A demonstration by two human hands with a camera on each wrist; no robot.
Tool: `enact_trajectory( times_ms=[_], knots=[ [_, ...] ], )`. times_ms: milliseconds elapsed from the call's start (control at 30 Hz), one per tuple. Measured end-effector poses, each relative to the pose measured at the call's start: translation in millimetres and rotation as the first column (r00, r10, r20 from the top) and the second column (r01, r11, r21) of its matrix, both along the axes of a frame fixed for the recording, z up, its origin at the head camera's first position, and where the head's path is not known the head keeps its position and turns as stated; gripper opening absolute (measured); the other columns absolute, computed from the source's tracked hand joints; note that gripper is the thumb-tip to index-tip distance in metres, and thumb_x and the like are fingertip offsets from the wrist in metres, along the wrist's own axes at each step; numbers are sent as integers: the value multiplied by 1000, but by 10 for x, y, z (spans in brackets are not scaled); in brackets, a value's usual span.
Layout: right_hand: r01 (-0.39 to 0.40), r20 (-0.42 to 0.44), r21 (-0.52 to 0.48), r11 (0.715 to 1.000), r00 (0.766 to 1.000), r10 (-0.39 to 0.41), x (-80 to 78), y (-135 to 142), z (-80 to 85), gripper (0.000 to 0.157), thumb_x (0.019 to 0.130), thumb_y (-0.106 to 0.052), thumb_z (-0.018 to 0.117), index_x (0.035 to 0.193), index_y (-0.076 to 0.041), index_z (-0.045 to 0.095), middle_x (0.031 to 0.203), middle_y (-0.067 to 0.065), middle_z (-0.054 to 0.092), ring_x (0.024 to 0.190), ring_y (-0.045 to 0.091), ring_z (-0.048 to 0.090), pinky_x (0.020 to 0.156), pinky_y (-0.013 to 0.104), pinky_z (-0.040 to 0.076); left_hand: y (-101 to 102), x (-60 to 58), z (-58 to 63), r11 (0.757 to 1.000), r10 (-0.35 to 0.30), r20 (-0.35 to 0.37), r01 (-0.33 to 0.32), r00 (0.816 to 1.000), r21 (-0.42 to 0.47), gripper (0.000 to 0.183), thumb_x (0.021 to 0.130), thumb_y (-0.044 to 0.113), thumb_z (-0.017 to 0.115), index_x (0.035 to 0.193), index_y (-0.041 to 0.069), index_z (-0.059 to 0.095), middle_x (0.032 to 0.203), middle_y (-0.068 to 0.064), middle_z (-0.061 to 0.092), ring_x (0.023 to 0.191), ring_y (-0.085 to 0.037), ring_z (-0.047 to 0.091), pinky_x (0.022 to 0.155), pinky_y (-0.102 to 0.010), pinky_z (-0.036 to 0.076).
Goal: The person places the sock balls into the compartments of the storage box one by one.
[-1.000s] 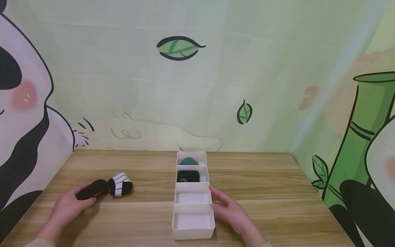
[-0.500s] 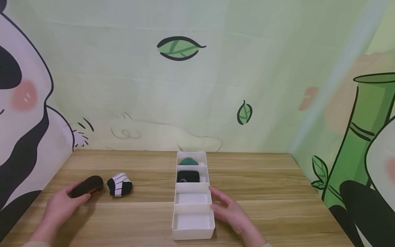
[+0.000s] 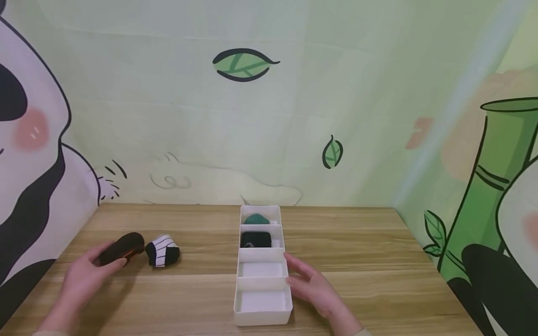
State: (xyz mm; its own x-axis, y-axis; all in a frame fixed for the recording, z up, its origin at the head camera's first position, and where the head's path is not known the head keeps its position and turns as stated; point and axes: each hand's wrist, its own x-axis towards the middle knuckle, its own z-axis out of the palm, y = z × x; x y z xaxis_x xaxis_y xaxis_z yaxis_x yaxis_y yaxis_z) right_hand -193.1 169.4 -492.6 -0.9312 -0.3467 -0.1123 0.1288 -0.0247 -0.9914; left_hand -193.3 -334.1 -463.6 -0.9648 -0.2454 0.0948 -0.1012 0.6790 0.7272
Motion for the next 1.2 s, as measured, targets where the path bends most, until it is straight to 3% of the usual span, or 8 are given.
enact_trajectory(
  times_ms=[133,233,333,433,567,767,1200],
  knots=[
    [0,-3,0,1000,1000,0,0,4,-5,65,95,-12,67,152,-7,37,156,25,29,131,40,47,99,42,48,93,16,26,1000,-4,-37,4,999,14,68,87,29,75,140,-6,50,133,-40,48,112,-44,49,75,-32,36],
    [1,-2,1,1000,1000,-1,1,2,-5,64,94,-11,67,152,-7,38,156,25,29,130,40,47,99,42,48,155,16,47,999,-16,-44,17,999,33,68,87,28,76,140,-6,49,134,-40,47,115,-45,48,78,-33,35],
    [0,-3,-1,1000,1000,0,1,-2,0,65,94,-12,68,152,-8,39,156,25,29,131,40,47,99,42,48,218,12,64,999,-35,-54,37,998,40,69,87,29,77,141,-5,50,134,-38,48,112,-39,51,77,-29,37],
    [1,0,-1,1000,1000,-1,0,-3,3,66,93,-14,69,152,-8,39,156,25,29,131,40,47,98,42,48,285,8,73,996,-61,-87,65,994,55,67,85,26,78,139,-5,52,132,-36,52,101,-11,56,73,-18,39],
    [6,3,2,1000,1000,-6,4,-3,8,65,94,-13,69,152,-8,39,156,25,29,130,40,47,99,42,48,387,4,84,990,-91,-120,103,989,97,66,84,22,79,138,-5,53,128,-34,56,87,16,45,70,-9,41],
    [11,4,4,1000,1000,-11,9,-3,13,64,94,-11,67,152,-8,39,156,25,30,129,38,49,99,42,48,549,-7,101,971,-148,-124,168,981,172,66,85,16,78,140,-7,49,130,-34,55,88,13,53,72,-8,45],
    [13,8,9,1000,1000,-13,13,-5,30,64,94,-11,68,152,-8,39,155,25,31,131,39,47,99,42,48,945,7,136,936,-232,-166,267,958,231,60,82,6,79,136,-6,54,131,-33,54,91,-1,60,74,-13,50]
  ],
)
